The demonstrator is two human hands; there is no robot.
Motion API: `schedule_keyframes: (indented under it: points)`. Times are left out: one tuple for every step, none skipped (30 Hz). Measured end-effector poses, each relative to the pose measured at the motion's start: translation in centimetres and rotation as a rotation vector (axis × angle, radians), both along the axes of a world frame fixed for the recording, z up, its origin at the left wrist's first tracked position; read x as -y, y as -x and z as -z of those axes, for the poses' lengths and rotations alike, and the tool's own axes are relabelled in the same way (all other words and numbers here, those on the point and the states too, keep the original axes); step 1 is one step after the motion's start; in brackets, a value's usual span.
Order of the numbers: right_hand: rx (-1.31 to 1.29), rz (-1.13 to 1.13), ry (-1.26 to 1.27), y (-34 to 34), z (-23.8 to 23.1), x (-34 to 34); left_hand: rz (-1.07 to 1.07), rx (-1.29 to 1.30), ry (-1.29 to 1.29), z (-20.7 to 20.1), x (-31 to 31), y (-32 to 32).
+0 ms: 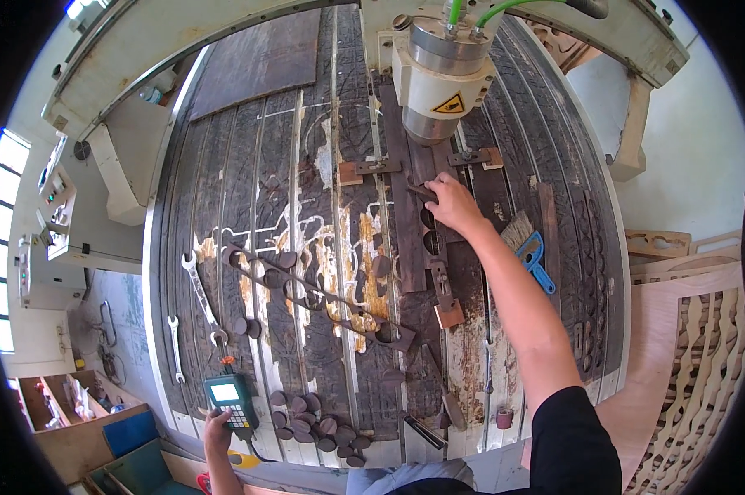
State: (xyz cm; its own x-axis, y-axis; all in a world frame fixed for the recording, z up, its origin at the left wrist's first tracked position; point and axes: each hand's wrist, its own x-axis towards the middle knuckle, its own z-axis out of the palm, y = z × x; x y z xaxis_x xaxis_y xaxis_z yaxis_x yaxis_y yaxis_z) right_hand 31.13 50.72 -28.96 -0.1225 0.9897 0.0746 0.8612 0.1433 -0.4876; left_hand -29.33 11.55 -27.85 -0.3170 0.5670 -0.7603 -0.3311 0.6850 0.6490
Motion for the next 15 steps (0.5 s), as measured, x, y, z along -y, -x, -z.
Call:
schedule_keyframes:
  points:
    - [0.056, -0.067, 0.002, -0.4, -0.3, -0.3, -0.017, 0.015, -0.007, -0.1, -0.1, -0.1]
    - [0.113, -0.134, 0.004, -0.6, -0.5, -0.6, -0.018, 0.018, -0.004, -0.2, -0.1, -0.3]
    - [0.136, -0.136, 0.027, -0.4, -0.6, -0.9, -0.019, 0.018, -0.010, -0.4, -0.2, -0.4]
    - [0.136, -0.138, 0.027, -0.2, -0.5, -1.1, -0.019, 0.017, -0.015, -0.4, -0.1, -0.4]
    - [0.134, -0.132, 0.037, -0.1, -0.5, -1.2, -0.021, 0.017, -0.015, -0.2, 0.0, -0.4]
    - [0.129, -0.127, 0.047, 0.1, -0.3, -1.4, -0.019, 0.018, -0.015, -0.1, 0.1, -0.3]
    - [0.127, -0.130, 0.047, 0.2, -0.3, -1.6, -0.016, 0.020, -0.015, 0.0, 0.2, -0.1]
    - [0.072, -0.112, 0.042, 0.0, -0.3, -1.9, -0.019, 0.017, -0.015, 0.0, 0.3, 0.1]
    - [0.022, -0.094, 0.039, -0.5, -0.2, -2.0, -0.040, 0.016, -0.012, -0.1, 0.1, -0.2]
    - [0.024, -0.096, 0.042, -0.8, 0.0, -2.1, -0.062, 0.015, -0.009, -0.1, -0.1, -0.5]
    - [-0.050, -0.082, 0.012, -1.1, 0.2, -2.1, -0.064, 0.017, -0.006, -0.3, -0.3, -0.7]
    - [-0.127, -0.070, -0.019, -1.3, 0.3, -2.1, -0.047, -0.001, 0.009, -0.6, -0.5, -0.8]
    - [-0.184, -0.040, -0.038, -1.7, 0.4, -2.1, -0.030, -0.018, 0.025, -0.7, -0.5, -0.9]
    - [-0.182, -0.042, -0.036, -2.2, 0.3, -2.0, -0.032, -0.016, 0.026, -0.5, -0.4, -0.9]
    - [-0.234, 0.008, -0.079, -2.3, 0.0, -1.8, -0.016, -0.017, 0.015, -0.5, -0.2, -0.7]
